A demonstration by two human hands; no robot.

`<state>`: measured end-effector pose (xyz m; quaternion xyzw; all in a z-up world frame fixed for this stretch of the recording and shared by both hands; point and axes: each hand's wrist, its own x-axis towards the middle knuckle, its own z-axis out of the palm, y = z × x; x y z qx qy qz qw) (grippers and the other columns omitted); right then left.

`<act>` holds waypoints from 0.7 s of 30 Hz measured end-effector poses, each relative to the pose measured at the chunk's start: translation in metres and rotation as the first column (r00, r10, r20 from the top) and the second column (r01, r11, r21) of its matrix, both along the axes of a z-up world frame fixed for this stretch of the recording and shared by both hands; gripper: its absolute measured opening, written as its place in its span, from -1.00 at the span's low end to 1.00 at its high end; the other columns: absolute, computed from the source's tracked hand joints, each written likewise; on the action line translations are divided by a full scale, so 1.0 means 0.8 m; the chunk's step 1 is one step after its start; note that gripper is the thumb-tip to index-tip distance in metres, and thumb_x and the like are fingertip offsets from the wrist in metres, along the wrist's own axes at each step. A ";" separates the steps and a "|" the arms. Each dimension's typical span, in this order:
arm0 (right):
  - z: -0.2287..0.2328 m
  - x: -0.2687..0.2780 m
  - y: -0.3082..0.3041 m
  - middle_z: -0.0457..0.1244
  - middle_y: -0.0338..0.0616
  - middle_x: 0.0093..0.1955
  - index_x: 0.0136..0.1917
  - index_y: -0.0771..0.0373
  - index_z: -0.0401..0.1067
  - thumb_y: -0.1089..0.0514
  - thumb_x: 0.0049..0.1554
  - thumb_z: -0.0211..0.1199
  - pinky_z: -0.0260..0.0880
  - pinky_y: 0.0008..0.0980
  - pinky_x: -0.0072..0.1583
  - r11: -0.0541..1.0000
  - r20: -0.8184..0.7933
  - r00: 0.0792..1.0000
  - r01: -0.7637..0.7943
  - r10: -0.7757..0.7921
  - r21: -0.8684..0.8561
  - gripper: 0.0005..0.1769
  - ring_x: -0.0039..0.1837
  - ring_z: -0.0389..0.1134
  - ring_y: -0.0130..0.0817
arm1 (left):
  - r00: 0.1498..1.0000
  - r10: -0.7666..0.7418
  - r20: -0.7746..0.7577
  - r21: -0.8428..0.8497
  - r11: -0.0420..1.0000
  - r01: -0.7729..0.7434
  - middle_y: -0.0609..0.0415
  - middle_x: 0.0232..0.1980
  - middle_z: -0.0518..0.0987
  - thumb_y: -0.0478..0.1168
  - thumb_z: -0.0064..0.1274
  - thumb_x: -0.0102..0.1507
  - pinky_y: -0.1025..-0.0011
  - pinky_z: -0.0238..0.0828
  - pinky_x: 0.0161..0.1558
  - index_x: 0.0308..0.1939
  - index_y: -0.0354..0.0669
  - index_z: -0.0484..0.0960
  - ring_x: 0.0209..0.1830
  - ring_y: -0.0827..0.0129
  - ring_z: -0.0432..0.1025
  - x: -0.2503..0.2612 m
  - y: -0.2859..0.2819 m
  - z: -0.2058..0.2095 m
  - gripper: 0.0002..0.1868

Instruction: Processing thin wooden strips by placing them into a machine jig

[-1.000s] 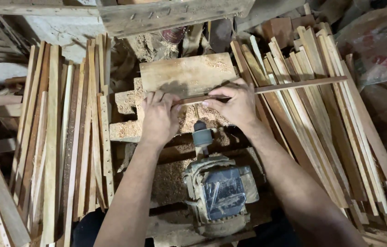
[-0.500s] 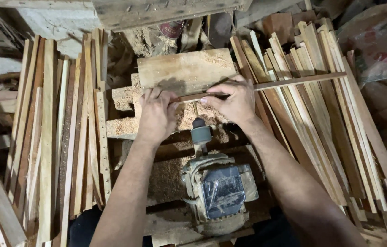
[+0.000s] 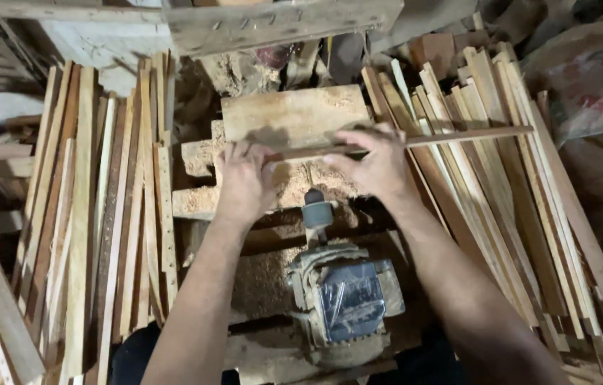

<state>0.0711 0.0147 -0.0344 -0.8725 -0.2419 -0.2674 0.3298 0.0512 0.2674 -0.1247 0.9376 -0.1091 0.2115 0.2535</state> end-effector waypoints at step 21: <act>-0.069 0.035 -0.056 0.41 -0.40 -0.24 -0.13 -0.18 0.64 -0.14 -0.08 0.63 0.09 -0.26 0.14 1.000 -0.070 0.998 -0.006 0.005 -0.016 -0.73 0.01 0.32 -0.28 | 0.984 0.175 0.030 0.225 0.958 -0.177 0.20 -0.08 0.56 -0.08 0.34 0.16 0.10 0.04 0.23 -0.13 0.10 0.70 0.06 0.29 0.34 -0.023 0.046 0.022 -0.77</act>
